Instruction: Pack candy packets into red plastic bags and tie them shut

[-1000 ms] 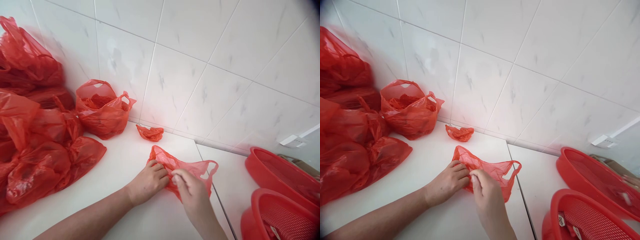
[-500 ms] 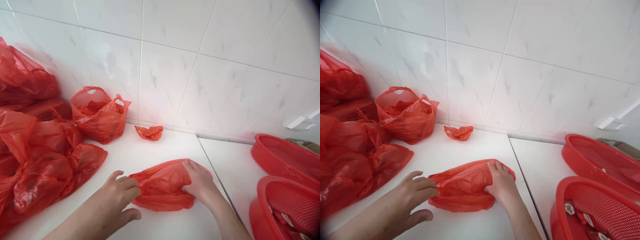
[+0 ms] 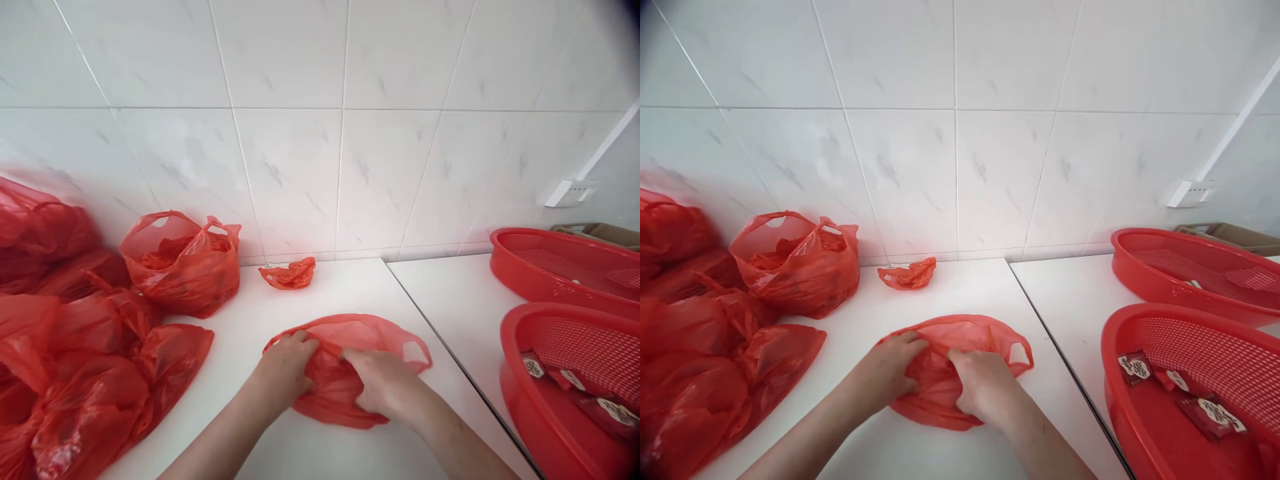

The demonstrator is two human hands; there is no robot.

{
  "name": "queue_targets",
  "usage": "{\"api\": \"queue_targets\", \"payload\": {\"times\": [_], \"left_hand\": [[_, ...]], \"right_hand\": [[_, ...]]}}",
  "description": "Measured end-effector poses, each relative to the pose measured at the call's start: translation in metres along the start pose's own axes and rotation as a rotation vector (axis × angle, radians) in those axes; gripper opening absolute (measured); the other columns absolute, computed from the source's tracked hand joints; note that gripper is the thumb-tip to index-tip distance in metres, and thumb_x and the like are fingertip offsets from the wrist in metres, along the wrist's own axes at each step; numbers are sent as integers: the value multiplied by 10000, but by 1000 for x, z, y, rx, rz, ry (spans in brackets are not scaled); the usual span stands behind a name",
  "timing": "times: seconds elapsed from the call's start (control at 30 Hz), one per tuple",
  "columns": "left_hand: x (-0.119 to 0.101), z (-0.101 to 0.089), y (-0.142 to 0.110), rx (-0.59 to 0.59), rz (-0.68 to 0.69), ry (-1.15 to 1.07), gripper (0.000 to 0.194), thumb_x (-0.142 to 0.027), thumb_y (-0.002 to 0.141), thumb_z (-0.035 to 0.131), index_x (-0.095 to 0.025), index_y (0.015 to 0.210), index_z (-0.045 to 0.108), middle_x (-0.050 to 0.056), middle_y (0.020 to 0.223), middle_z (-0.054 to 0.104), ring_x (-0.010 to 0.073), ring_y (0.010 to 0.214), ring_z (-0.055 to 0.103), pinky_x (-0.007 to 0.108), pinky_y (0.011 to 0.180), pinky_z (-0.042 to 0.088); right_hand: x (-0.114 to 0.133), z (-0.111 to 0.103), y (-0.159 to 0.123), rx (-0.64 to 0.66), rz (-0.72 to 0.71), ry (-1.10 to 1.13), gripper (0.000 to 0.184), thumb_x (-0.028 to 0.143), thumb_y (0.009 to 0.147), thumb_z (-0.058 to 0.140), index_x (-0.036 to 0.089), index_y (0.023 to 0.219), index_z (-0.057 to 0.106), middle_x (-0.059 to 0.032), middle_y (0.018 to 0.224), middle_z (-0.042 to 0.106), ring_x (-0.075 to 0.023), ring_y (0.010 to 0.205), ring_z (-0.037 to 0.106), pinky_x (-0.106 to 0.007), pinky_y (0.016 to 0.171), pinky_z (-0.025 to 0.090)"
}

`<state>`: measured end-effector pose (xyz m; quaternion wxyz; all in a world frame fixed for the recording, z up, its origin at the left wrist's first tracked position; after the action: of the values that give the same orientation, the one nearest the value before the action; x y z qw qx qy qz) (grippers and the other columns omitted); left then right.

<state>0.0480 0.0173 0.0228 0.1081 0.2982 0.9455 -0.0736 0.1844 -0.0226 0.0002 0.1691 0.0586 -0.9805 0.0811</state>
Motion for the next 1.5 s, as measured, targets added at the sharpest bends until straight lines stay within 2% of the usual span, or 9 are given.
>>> {"api": "queue_targets", "payload": {"times": [0.2,0.37,0.5,0.77,0.97,1.07,1.17,1.33,1.5], "left_hand": [[22,-4,-4,-28,-90,-58,651,-263,554,725,-258,1181,547,91,1209,552,323,1122,469,407,840,435],[-24,-10,-17,-163,157,147,197,-131,777,521,-219,934,600,63,991,597,245,903,533,393,764,419],[-62,9,-31,-138,420,67,163,-323,811,607,-210,922,572,38,928,592,215,842,521,353,748,424],[-88,35,-50,24,676,-27,172,-221,824,572,-198,674,492,-37,676,554,101,521,437,240,466,310],[-77,-17,-59,-460,642,-20,84,-263,859,554,-179,858,550,40,773,597,171,666,519,310,605,429],[-47,-39,-66,-775,545,9,308,-132,817,570,-223,1104,504,100,1069,576,234,960,544,395,835,450],[-4,-46,-57,-886,252,-56,396,-161,807,584,-277,1168,467,106,1271,452,273,1176,448,462,986,381],[57,-23,-32,-674,-253,-717,439,-410,842,520,-275,1241,396,87,1309,432,249,1165,475,399,889,476],[55,1,-23,-423,-361,-976,508,-400,749,587,-238,1211,450,49,1040,561,184,807,590,338,707,495]], "right_hand": [[-26,-11,-5,131,92,70,789,99,555,586,350,1298,495,-5,1069,653,-181,735,618,-228,462,326],[-23,-32,-8,43,111,266,531,232,755,528,357,1271,523,0,1106,647,-171,873,624,-239,604,412],[-20,-37,-3,-52,97,315,405,281,841,444,315,1228,559,-14,1216,602,-194,1079,560,-270,756,431],[-43,-29,12,-120,244,325,404,271,791,523,263,1195,519,1,872,661,-159,736,603,-258,585,381],[-21,-42,6,-271,118,255,253,295,883,400,262,982,631,0,841,654,-163,756,596,-279,613,392],[-2,-34,2,-221,-2,272,242,304,858,484,300,1044,638,13,891,671,-172,815,614,-278,643,420],[5,-23,-2,-139,-43,247,223,266,784,599,318,992,658,32,784,668,-167,725,619,-257,564,411],[17,-25,-6,-217,-72,93,188,247,825,544,281,979,646,6,718,623,-158,638,576,-274,538,393],[50,-17,-7,-320,-253,9,243,111,854,436,221,815,650,-23,834,569,-153,769,526,-280,651,403]]}}
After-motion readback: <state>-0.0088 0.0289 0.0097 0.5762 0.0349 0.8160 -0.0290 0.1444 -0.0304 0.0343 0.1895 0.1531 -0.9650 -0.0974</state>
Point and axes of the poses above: each hand's wrist, its own y-axis towards the middle knuckle, its own z-axis out of the palm, x = y × z, the point moved 8 cm from there along y, towards the middle knuckle
